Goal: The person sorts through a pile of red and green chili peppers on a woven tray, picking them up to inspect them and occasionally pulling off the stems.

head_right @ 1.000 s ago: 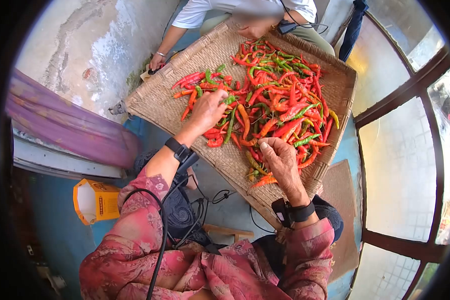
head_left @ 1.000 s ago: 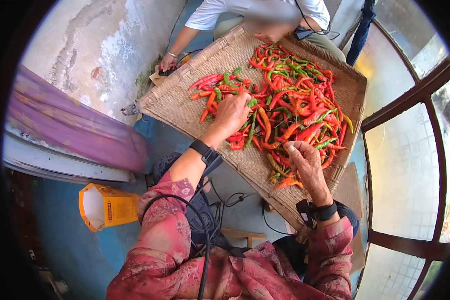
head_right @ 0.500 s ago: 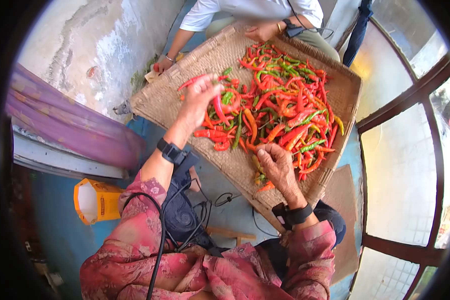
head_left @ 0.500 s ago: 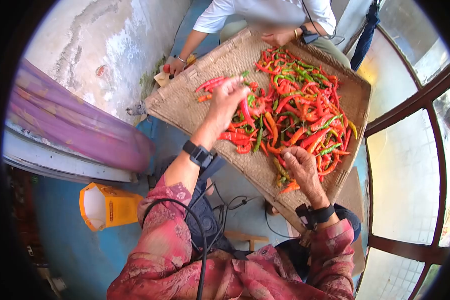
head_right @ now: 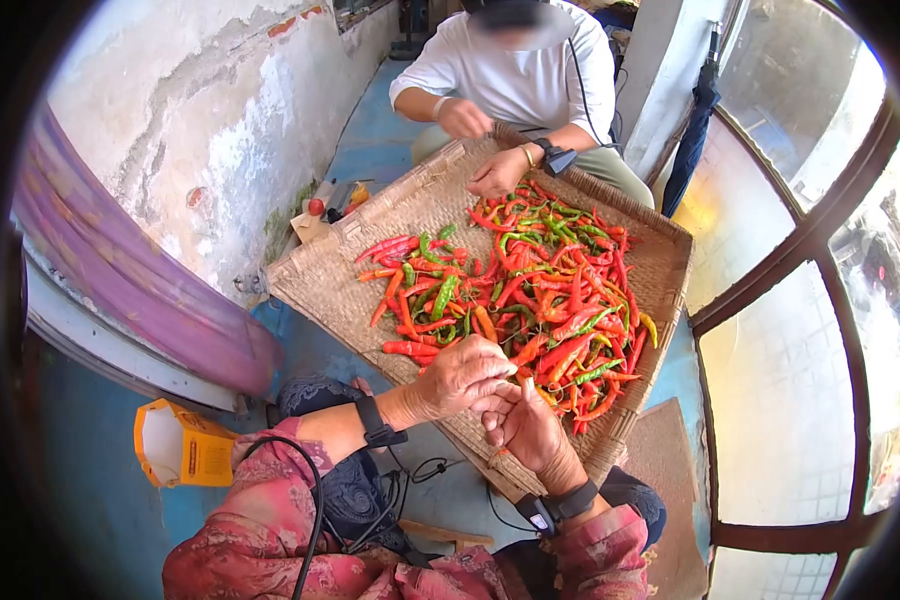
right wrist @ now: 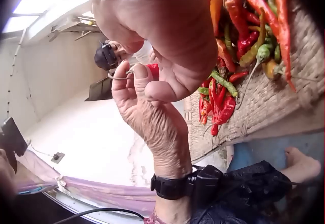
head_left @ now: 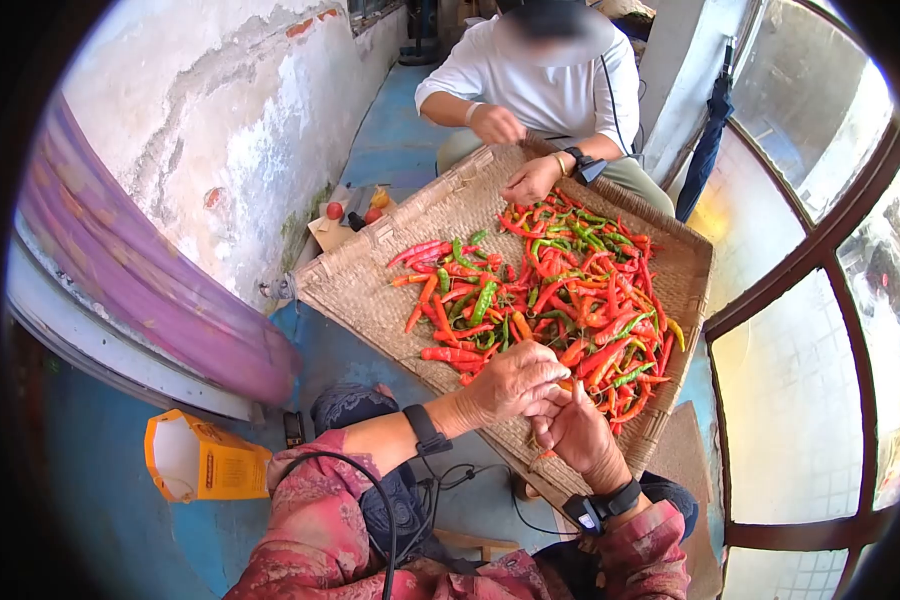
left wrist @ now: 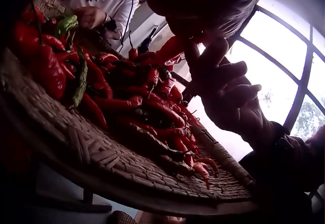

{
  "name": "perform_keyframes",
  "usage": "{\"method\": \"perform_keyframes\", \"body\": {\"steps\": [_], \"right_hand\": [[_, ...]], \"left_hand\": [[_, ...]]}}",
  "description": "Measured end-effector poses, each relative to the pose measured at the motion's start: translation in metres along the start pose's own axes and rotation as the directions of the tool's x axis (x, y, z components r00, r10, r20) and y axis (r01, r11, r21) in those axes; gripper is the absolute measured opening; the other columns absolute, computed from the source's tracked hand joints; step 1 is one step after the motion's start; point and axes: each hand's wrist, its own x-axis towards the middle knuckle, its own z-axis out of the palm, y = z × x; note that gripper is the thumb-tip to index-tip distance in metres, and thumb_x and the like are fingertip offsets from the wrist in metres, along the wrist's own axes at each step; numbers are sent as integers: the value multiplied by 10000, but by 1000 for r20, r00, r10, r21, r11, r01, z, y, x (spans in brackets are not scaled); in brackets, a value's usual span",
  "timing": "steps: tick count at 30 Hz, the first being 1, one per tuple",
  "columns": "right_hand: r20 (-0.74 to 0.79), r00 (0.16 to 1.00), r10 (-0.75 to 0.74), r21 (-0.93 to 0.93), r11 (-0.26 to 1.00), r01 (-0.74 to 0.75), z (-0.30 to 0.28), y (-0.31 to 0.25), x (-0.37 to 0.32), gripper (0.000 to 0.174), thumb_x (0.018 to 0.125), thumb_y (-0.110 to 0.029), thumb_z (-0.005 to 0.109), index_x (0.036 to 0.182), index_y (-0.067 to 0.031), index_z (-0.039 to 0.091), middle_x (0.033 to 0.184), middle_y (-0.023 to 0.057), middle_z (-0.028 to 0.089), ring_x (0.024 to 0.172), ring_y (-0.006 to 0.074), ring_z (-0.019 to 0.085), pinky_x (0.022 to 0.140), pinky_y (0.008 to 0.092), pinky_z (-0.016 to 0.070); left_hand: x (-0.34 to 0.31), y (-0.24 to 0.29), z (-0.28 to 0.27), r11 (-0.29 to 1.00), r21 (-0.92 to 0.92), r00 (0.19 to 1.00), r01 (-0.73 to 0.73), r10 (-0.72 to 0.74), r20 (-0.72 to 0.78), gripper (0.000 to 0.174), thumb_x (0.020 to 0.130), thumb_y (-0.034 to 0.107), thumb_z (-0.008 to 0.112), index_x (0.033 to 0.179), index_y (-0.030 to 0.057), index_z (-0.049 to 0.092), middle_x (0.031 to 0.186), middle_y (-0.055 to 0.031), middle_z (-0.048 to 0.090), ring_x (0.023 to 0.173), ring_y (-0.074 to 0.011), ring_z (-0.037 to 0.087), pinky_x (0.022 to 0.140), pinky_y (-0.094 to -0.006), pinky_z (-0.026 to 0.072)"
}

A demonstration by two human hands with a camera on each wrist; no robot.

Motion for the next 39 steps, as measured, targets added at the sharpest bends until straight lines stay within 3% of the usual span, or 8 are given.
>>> {"method": "perform_keyframes", "body": {"steps": [7, 12, 17, 22, 30, 32, 33, 39], "right_hand": [[-136, 990, -40, -155, 988, 18, -12, 4, 0, 331, 928, -393, 483, 1033, -83, 538, 788, 46, 610, 641, 158, 604, 527, 280, 497], [-149, 957, -247, -229, 950, 210, -4, -6, -2, 171, 936, -273, 523, 984, -113, 554, 768, -3, 594, 661, 67, 548, 534, 195, 426], [-199, 935, -292, -522, 839, 151, 10, -4, 0, 233, 940, -324, 517, 950, -94, 552, 707, -21, 575, 530, 37, 475, 427, 165, 354], [-131, 930, -343, -808, 580, 100, 8, 9, 6, 329, 967, -377, 440, 916, -74, 556, 638, -42, 538, 516, 20, 440, 449, 180, 342], [-107, 960, -259, -882, 470, 29, 18, 2, -4, 445, 975, -419, 386, 957, -7, 553, 588, -13, 440, 530, 80, 434, 492, 252, 366], [-108, 956, -274, -820, 568, 70, 13, -3, -4, 458, 972, -440, 380, 973, -15, 552, 584, -32, 395, 512, 68, 376, 468, 241, 317], [-114, 962, -247, -793, 606, 62, 23, -7, -6, 430, 993, -410, 339, 958, -27, 532, 569, -58, 324, 484, 46, 282, 430, 217, 226], [-127, 990, -55, -800, 596, -69, 20, -1, -5, 427, 981, -423, 375, 895, -39, 541, 584, -45, 376, 506, 70, 354, 458, 238, 294]], "left_hand": [[-3, 7, -1, 952, -26, 928, -305, 303, 216, 361, 712, 51, 674, 1063, 82, 592, 1025, -107, 528, 921, -264, 574, 730, -350, 516], [-11, 9, -4, 983, -180, 985, 45, -14, 172, 278, 782, 57, 572, 1052, 57, 511, 911, -80, 549, 873, -224, 562, 786, -289, 458], [-12, -7, -6, 620, -361, 717, 697, -626, 308, 299, 861, 227, 622, 1068, 29, 537, 871, -41, 560, 822, -113, 552, 757, -277, 458], [-18, -9, 2, 841, 24, 811, 540, -528, 252, 277, 865, 294, 626, 898, 20, 630, 747, -55, 587, 760, -144, 585, 693, -294, 473], [-1, -34, -27, 653, -272, 681, 707, -732, 12, 207, 886, 193, 600, 905, -10, 636, 676, -16, 618, 605, -72, 571, 571, -253, 477], [-12, -50, -21, 697, -439, 812, 567, -563, 154, 235, 881, 228, 616, 943, 3, 643, 731, 2, 627, 595, -60, 565, 579, -235, 478], [16, -7, -42, 516, -303, 597, 802, -668, 444, 287, 885, 261, 621, 1003, 1, 643, 712, 21, 584, 665, -44, 551, 618, -221, 473], [-6, -10, -10, 380, -342, 510, 859, -588, 628, 223, 871, 227, 624, 952, 19, 632, 799, -8, 605, 639, -45, 562, 570, -203, 461]]}}
